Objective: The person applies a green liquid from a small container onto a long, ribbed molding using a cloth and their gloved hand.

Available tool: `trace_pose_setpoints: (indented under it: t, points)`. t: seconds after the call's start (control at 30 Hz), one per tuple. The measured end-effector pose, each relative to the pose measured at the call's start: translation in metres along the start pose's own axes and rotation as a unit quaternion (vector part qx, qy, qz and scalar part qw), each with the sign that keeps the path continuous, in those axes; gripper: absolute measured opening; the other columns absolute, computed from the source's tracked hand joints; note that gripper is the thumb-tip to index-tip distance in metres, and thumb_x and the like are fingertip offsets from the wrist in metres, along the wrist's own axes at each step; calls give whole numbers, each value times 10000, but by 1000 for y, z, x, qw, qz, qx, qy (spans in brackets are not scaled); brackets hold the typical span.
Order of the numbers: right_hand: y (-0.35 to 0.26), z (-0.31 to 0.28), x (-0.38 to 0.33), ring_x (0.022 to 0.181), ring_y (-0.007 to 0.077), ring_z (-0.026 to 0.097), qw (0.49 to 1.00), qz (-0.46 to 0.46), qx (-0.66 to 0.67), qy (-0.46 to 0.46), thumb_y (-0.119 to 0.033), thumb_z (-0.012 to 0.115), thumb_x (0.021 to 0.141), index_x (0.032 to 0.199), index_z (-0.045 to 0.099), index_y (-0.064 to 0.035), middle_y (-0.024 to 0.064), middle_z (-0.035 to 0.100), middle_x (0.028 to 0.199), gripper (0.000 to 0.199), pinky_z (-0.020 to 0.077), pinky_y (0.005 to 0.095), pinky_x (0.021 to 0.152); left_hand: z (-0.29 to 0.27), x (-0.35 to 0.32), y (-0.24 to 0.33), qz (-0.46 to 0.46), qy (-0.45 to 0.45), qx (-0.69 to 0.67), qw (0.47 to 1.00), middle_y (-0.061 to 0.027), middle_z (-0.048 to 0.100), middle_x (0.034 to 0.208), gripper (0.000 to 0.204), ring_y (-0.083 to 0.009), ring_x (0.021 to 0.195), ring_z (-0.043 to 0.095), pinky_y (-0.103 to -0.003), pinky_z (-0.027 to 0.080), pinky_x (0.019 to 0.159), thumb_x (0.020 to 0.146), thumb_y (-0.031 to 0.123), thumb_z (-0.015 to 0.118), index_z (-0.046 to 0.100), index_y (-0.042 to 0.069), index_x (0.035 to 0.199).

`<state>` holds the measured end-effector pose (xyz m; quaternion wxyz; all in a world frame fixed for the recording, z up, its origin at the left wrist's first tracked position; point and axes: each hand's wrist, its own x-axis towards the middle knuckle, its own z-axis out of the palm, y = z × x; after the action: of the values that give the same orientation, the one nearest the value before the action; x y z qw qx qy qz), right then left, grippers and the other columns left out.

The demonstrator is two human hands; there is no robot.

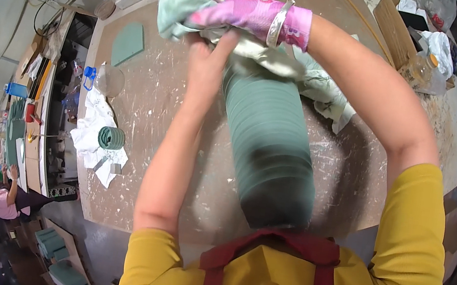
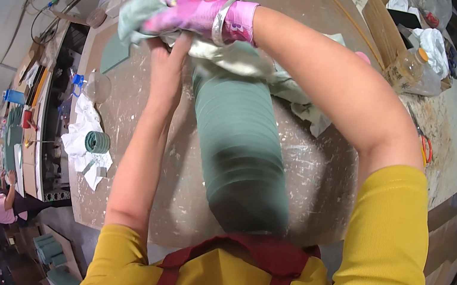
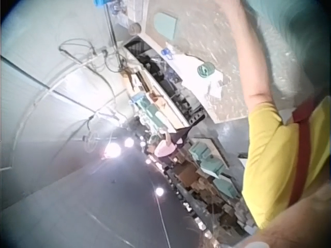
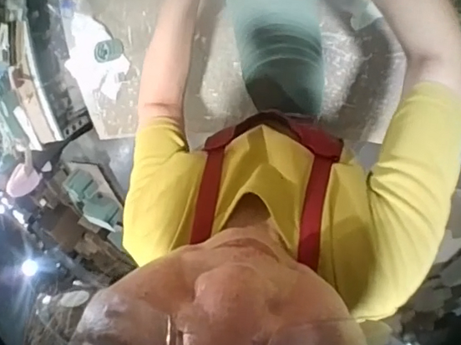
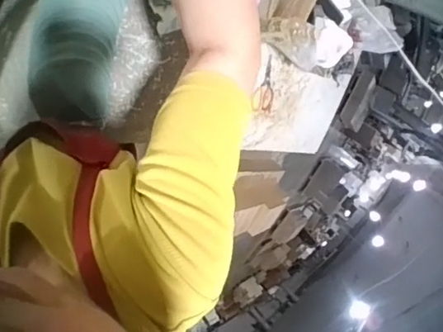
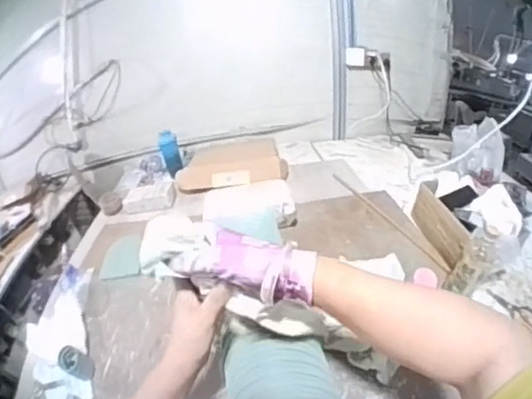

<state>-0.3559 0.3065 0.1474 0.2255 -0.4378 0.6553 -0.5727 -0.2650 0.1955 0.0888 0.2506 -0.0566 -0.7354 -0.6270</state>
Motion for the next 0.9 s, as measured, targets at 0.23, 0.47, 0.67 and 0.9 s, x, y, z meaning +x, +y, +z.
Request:
trace_pose_setpoints:
  t: [0.23,0.47,0.67,0.9]
  points:
    - [25,5,-114,1408,339,262,947,64,-193,247,-586,582,849,1457,225,54,265,299,1482,952,249,408,1133,-38,40,17,147,27,112,982,-128,501,1078,414,-243,1004,557,-343,450,859,732,16,679,513,-3,1111]
    - [92,43,-120,1407,419,212,917,99,-308,233,-565,596,845,1452,242,50,295,247,1491,934,203,437,1151,1,-38,-63,-134,17,89,987,-232,492,1315,430,-344,1241,452,-391,323,1050,921,251,570,502,-55,1216]
    - [83,27,-112,1409,395,229,885,120,-391,222,-569,556,862,1432,324,27,248,257,1508,856,222,441,1146,-52,-25,-73,-123,24,219,968,-198,544,1261,371,-314,1176,542,-375,405,1001,874,36,543,512,-49,1234]
    - [103,25,-80,1399,403,244,888,80,-392,226,-525,538,888,1418,367,-8,198,294,1507,759,239,462,1134,-21,62,-78,37,-136,431,891,-218,550,1135,410,-428,1049,538,-446,447,906,843,86,620,510,22,1233]
